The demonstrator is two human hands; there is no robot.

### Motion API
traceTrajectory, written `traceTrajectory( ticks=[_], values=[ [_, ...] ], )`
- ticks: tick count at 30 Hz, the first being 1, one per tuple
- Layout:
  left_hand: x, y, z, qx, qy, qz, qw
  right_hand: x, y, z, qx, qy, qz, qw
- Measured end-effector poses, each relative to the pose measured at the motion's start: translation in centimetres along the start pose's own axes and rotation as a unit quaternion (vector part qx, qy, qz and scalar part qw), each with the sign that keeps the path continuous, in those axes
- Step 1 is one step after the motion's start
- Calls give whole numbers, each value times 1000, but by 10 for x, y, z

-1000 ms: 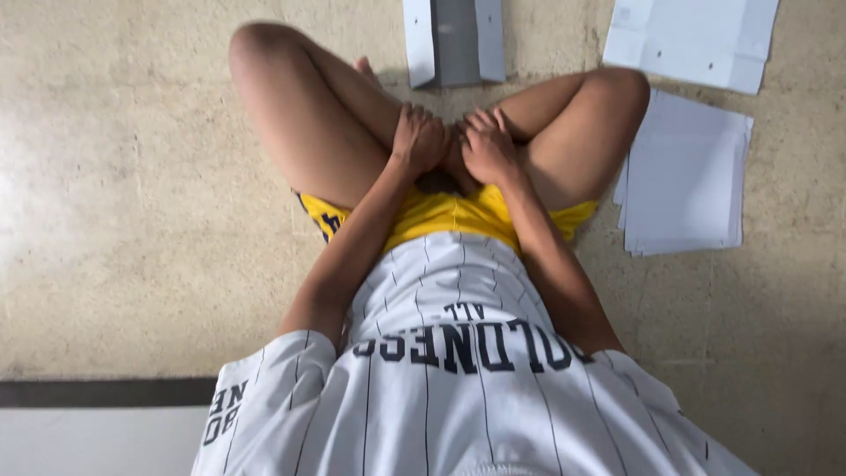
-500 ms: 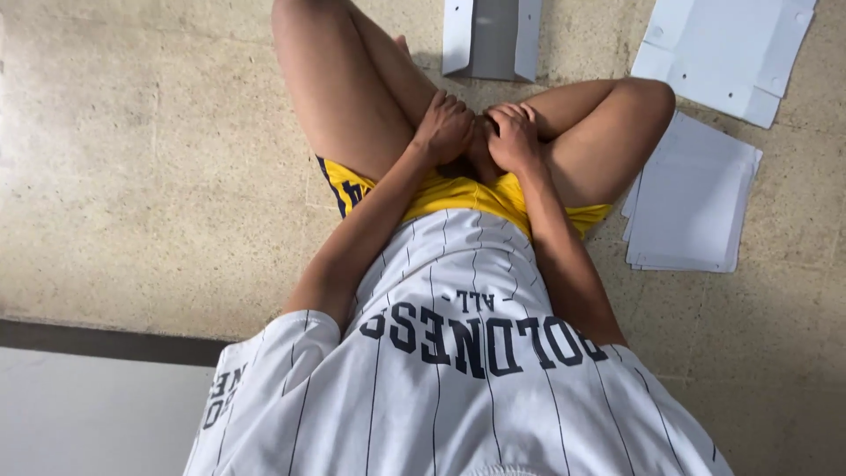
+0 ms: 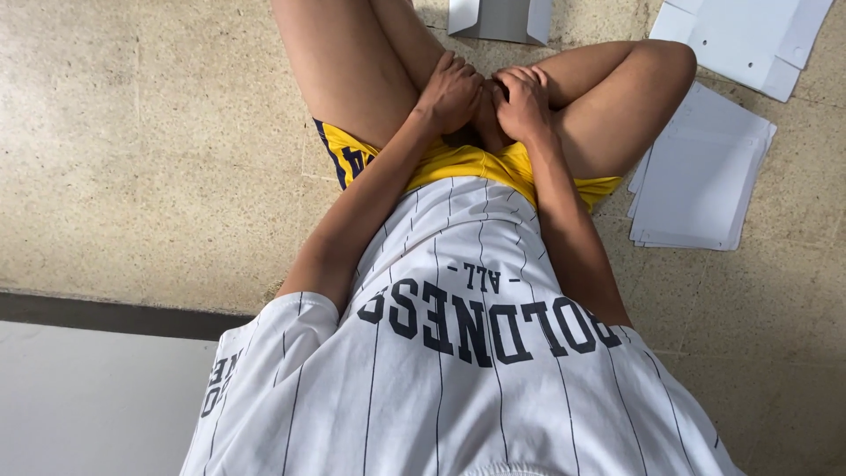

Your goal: The person sits on the floor and folds a flat white cardboard sheet into a box by creasing the sides and tucking the flaps into slots. The person completes one box and sets it aside.

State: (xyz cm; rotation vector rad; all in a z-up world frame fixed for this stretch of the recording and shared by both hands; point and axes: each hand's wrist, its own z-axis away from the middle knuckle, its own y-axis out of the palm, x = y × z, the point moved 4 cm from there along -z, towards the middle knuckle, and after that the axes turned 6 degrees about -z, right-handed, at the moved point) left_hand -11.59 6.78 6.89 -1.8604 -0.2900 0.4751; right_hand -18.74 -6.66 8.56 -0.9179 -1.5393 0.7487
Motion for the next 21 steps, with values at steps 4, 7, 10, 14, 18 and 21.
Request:
traceTrajectory(
  ticks=[4,7,10,14,18,21],
  values=[
    [1,-2,-2,7,-6,9,1000,1,-2,-2,11,7,-2,1000],
    [0,-6,-1,26,-5,4,1000,-2,3,0,2,4,0,1000],
    [2,-2,-1,-6,-2,14,1000,3,-3,-2,12,17,-14,1000],
    [0,-5,0,-5,-3,9,1000,3,-3,-1,1,9,-17,1000],
    [-1,-9,1,7,3,-3,1000,4,-4,-1,11,24,-20,999],
    [-1,-11,-1,7,6,-3,1000,2,-4,-2,11,25,-19,999]
  ],
)
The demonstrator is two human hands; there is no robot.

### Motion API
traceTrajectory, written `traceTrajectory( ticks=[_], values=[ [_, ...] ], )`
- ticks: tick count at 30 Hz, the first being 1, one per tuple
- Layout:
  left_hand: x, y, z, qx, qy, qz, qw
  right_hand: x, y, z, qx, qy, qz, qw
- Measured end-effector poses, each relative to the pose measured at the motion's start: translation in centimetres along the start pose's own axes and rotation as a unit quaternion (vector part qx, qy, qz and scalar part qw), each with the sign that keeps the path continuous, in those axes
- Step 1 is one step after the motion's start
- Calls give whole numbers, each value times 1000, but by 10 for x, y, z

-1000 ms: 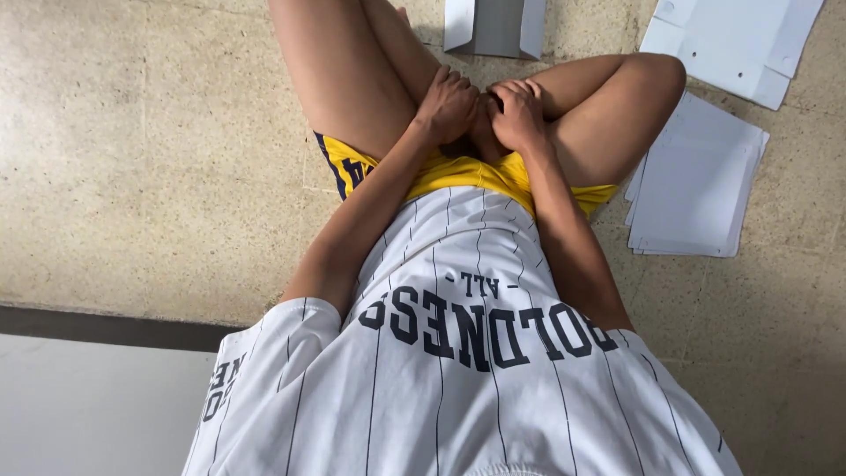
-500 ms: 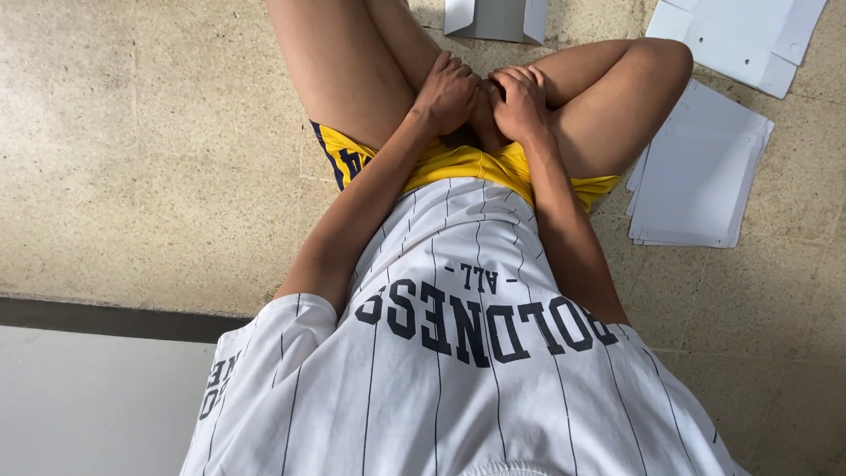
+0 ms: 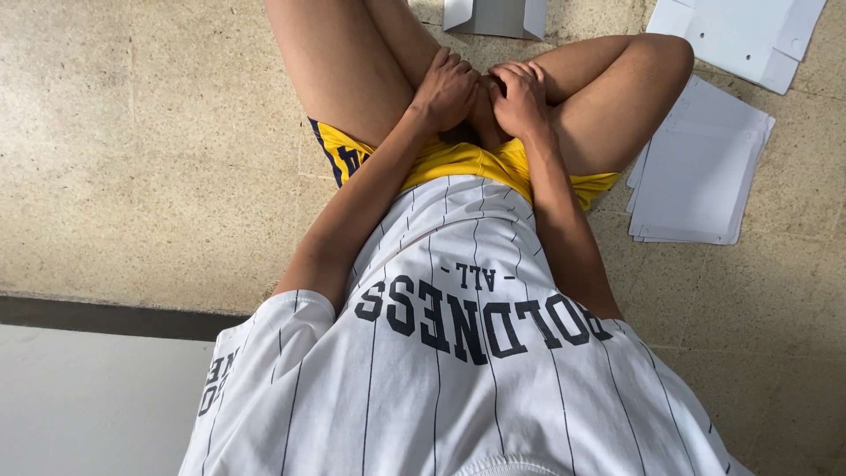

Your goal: The person sits on the floor and folds a flat white cardboard sheet into a box by creasing the sides and tucking the flaps into slots. The person completes one box and sets it aside.

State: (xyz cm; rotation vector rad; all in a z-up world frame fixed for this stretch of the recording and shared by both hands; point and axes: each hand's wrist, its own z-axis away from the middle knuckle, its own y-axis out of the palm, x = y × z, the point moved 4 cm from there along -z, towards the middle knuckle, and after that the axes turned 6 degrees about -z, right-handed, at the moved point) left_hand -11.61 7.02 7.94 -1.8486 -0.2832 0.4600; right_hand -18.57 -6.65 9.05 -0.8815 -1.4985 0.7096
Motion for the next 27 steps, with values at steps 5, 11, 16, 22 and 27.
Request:
traceTrajectory(
  ticks=[5,11,16,22,27],
  values=[
    [-1,-2,-2,-1,-3,-8,1000,-6,1,-2,8,-3,13,1000],
    [-4,-22,4,-13,-6,26,1000,14,-11,1,-4,14,-2,1000],
    [26,-79,-33,-81,-133,267,951,9,-48,-15,28,132,-239,962],
    [137,-30,-95,98,-90,-18,991,-81,-61,-73,28,65,-98,993],
    [134,16,-92,219,-137,-138,956,-111,-25,-96,87,165,24,982]
  ],
)
